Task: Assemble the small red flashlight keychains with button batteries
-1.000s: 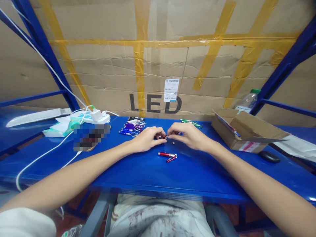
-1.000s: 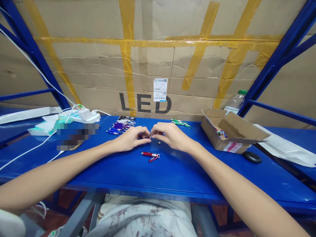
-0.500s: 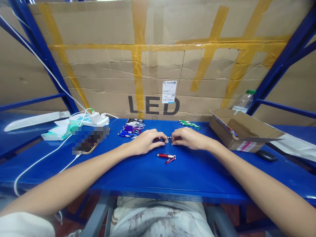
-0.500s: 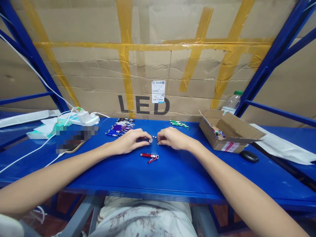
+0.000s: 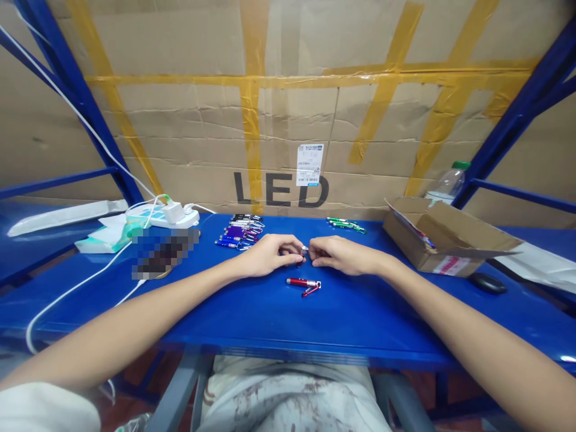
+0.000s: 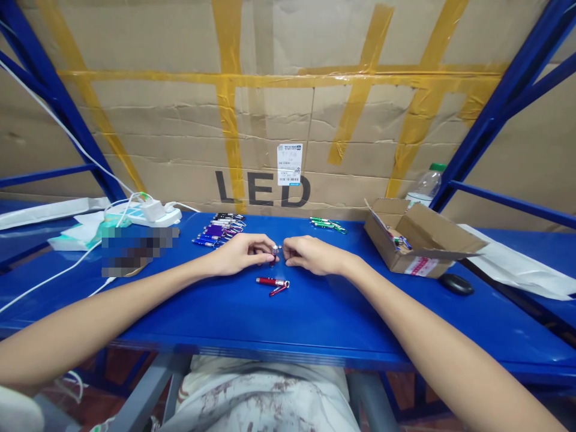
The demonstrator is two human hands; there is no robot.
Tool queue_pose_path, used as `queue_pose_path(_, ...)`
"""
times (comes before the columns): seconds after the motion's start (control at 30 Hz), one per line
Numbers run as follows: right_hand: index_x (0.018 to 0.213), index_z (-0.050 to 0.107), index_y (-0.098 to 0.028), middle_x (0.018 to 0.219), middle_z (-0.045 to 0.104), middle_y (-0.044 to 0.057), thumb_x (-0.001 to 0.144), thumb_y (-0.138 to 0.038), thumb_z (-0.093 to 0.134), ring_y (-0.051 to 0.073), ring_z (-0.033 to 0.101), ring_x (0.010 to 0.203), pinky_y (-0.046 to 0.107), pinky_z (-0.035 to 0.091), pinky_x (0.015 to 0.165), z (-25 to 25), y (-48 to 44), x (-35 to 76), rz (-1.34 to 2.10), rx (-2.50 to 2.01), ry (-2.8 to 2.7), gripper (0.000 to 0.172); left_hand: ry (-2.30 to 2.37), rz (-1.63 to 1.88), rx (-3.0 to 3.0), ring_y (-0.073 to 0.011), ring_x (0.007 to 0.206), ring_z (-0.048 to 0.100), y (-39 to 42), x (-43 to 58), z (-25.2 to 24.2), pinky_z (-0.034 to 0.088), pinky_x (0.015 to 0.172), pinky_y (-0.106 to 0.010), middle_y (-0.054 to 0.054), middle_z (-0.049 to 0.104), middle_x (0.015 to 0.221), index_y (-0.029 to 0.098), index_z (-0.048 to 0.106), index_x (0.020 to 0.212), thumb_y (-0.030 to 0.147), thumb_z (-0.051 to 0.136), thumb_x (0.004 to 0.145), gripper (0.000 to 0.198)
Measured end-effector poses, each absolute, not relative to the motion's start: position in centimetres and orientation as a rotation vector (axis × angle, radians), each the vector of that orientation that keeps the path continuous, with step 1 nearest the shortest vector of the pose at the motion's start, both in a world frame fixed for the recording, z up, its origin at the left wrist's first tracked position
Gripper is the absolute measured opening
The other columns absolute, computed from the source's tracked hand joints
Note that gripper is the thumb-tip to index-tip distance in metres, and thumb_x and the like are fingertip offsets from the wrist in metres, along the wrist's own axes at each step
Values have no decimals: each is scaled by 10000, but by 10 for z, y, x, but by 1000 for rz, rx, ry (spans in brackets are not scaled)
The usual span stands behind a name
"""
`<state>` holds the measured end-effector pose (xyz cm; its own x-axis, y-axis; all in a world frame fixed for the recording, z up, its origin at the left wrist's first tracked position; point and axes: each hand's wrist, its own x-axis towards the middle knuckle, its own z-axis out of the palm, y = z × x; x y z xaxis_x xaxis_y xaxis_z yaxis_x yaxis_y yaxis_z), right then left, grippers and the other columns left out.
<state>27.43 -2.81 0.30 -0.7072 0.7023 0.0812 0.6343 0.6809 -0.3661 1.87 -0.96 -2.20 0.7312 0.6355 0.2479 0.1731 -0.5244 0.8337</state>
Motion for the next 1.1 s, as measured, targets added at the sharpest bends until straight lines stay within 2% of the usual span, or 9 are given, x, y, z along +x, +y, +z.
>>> queue_pose_path(0.23,970,597,-213,918,700,35,1021,-268,589,191,625,807,300,465,761,11,-32,271,363,-979,-2407,76,663,703,2275,-175,901,726,-12,17,-17,516,834,-282,-62,818,1081,175,761,1121,340,739,950,239)
queue_pose_path(0.33,984,628,-212,930,710,26,1023,-322,612,186,641,826,301,490,784,16,-37,268,439,-885,-2332,117,653,701,2207,-190,932,739,-12,17,-16,526,837,-288,-74,824,1074,166,759,1106,352,758,932,255)
queue_pose_path(0.47,993,669,-211,930,725,22,1018,-366,645,184,644,822,303,497,778,16,-39,267,515,-846,-2329,159,674,671,2028,-194,831,743,-11,19,-18,559,772,-306,-93,824,969,141,724,1095,404,781,908,328)
queue_pose_path(0.6,987,707,-206,932,748,23,1008,-363,669,187,662,829,305,504,785,14,-36,269,566,-835,-2334,163,686,658,1935,-209,828,750,-11,20,-19,573,726,-312,-118,825,973,132,718,1112,443,812,876,401)
queue_pose_path(0.87,1018,744,-217,1030,774,63,1053,-336,589,214,691,938,328,494,867,21,-40,268,344,-750,-2446,199,721,657,1886,-241,899,773,-10,21,-20,572,716,-309,-130,827,986,139,712,1105,489,829,856,445)
queue_pose_path(1.1,1135,662,-205,988,774,75,1037,-275,516,223,688,838,313,463,762,27,-35,285,91,-1261,-2424,189,716,716,2015,-189,825,748,-9,21,-20,561,739,-296,-106,820,991,148,701,1116,448,772,914,369)
